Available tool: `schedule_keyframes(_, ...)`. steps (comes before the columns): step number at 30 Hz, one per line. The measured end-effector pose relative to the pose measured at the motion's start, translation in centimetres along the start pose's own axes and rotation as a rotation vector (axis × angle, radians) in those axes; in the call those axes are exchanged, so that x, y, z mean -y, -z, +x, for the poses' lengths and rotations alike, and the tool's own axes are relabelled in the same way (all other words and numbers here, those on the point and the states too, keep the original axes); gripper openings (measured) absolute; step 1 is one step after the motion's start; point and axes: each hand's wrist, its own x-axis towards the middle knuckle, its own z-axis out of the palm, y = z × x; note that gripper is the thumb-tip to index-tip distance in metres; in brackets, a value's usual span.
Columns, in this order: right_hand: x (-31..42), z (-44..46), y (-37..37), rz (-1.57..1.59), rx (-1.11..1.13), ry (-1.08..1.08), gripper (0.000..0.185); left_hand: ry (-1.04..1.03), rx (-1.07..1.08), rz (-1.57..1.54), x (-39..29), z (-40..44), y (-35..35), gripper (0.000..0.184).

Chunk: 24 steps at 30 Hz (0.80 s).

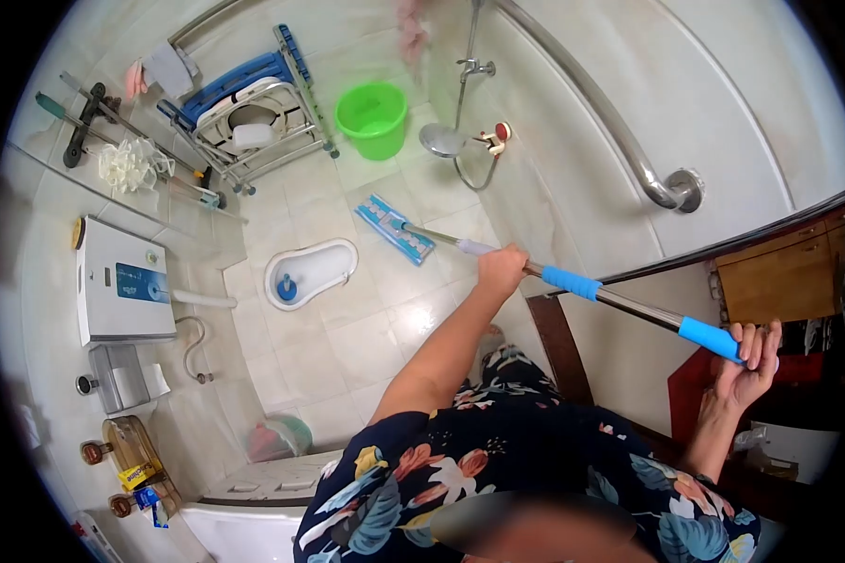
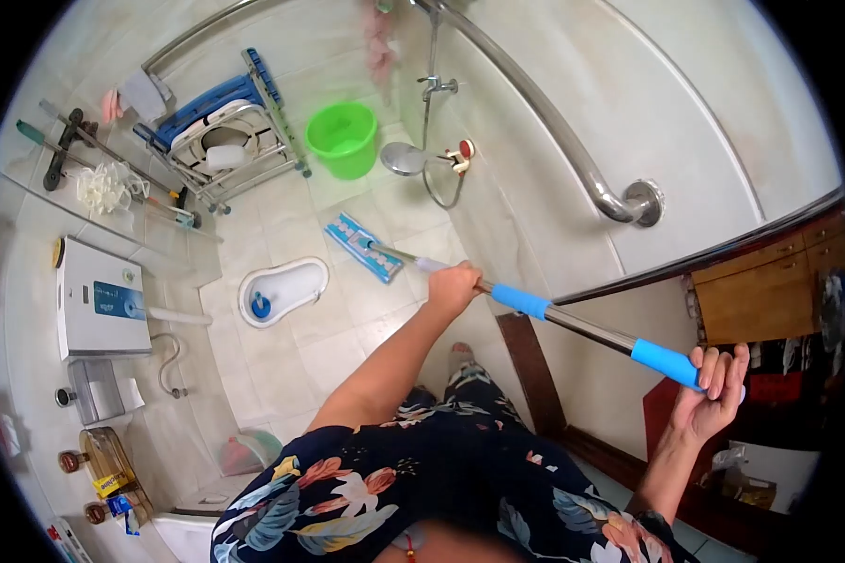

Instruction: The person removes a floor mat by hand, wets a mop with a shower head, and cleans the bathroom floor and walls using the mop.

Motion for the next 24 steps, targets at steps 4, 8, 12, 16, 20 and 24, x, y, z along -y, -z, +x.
schedule_keyframes(4,-0.3,-1.6,0.0,-0.002,0.045,0.016,0.024,-0.010,0.032,0.014,0.6,-0.9,0.1,0.019)
schedule_keyframes(8,0.6,-2.7,0.0,-0.007,-0.052,0.054,0.022,-0.040,0.053,0.008,0.4,-1.2,0.6,0.018)
schedule_keyframes(12,0.6,-2.8,-1.0,0.015,-0.003,0.053,0.020,-0.058,0.031,-0.009,0.4,-1.2,1.3,0.019)
schedule_keyframes(16,1.2,-3.1,-1.8,0.016,-0.012,0.060,0.018,-0.053,0.055,0.015,0.2,-1.6,2.3,0.020)
schedule_keyframes(20,5.1,-2.4,0.1,-0.014,0.020,0.120,0.020,-0.132,0.063,-0.003,-1.9,-2.6,2.3,0.019)
schedule_keyframes(24,4.7,-3.0,0.3,-0.068,0.052,0.142,0.022,-0.202,0.097,-0.009,-2.1,-3.5,1.4,0.018)
